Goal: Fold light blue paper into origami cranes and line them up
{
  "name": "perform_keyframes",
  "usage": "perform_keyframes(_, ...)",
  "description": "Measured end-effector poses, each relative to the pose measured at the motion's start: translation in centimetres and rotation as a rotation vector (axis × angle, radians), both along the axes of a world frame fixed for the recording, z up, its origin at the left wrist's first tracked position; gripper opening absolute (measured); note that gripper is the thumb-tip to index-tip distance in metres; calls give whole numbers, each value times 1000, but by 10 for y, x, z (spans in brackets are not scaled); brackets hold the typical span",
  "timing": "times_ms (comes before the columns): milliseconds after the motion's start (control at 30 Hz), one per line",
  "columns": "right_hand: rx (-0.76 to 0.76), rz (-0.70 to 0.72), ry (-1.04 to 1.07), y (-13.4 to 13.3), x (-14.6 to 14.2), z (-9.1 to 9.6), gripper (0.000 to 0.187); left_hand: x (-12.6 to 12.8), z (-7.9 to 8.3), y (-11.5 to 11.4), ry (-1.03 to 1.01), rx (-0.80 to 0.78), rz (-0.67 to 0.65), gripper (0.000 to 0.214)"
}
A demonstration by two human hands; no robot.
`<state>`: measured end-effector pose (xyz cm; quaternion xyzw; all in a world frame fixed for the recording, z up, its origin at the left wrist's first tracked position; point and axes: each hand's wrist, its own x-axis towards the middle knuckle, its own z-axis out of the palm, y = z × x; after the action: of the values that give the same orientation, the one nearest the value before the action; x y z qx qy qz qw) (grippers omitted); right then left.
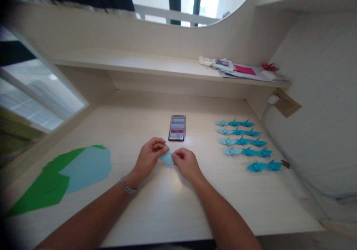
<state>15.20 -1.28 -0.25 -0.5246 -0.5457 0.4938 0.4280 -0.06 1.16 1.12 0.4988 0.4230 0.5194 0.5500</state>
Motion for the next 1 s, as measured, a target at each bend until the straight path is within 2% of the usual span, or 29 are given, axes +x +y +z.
perform_keyframes(267, -4, 9, 6, -1, 1, 1, 16, 1, 2, 1, 5, 9, 75, 26)
perform_keyframes(600, -29, 41, 55, 2, 3, -2, 13, -1, 3, 2, 18, -7, 97, 28)
perform_keyframes(800, -16, 25, 58, 2, 3, -1, 14, 0, -1, 1, 19, 8, 31, 26)
perform_keyframes(1000, 49, -24, -71, -1, 2, 0, 16, 2, -3, -2, 34, -1, -3, 27)
